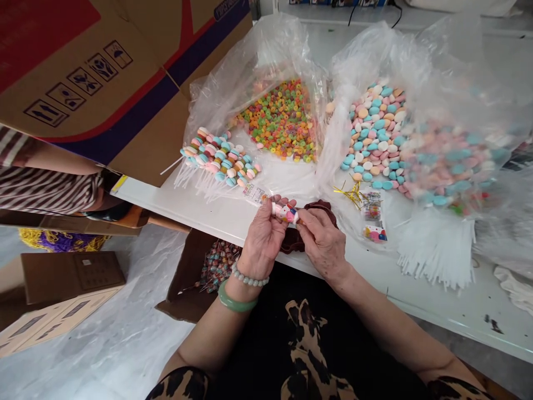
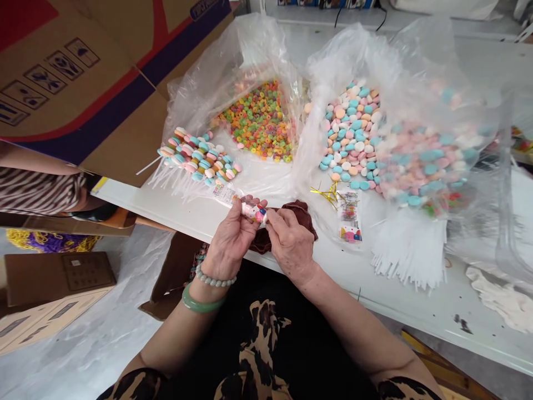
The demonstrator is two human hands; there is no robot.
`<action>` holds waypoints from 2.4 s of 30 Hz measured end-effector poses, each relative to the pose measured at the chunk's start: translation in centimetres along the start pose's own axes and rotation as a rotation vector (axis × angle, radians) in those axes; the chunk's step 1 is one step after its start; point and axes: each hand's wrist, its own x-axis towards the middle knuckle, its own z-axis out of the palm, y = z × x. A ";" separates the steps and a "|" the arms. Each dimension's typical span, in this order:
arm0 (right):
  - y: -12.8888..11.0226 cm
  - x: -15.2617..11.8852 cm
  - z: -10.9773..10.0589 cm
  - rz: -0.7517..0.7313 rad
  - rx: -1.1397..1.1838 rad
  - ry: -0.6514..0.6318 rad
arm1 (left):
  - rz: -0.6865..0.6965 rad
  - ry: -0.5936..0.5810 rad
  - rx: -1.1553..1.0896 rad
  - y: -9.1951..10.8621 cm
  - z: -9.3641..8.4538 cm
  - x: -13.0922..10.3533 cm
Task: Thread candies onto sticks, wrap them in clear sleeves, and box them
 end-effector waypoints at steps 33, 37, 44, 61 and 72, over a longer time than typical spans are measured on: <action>-0.1 -0.3 0.8 -0.146 -0.215 0.089 | 0.062 -0.091 0.058 -1.6 -0.4 -1.0; -0.1 -0.3 1.0 -0.176 -0.237 0.115 | 0.095 -0.130 0.090 -1.9 -0.5 -1.2; 0.2 -0.5 0.8 -0.014 0.120 0.116 | 0.071 -0.123 0.072 -1.6 -0.4 -1.4; 0.4 -0.5 1.0 -0.016 0.020 0.104 | 0.078 -0.135 0.099 -2.1 -0.3 -1.6; 0.9 1.3 -0.7 0.103 0.460 -0.014 | 0.084 -0.150 0.161 -1.6 -0.5 -1.4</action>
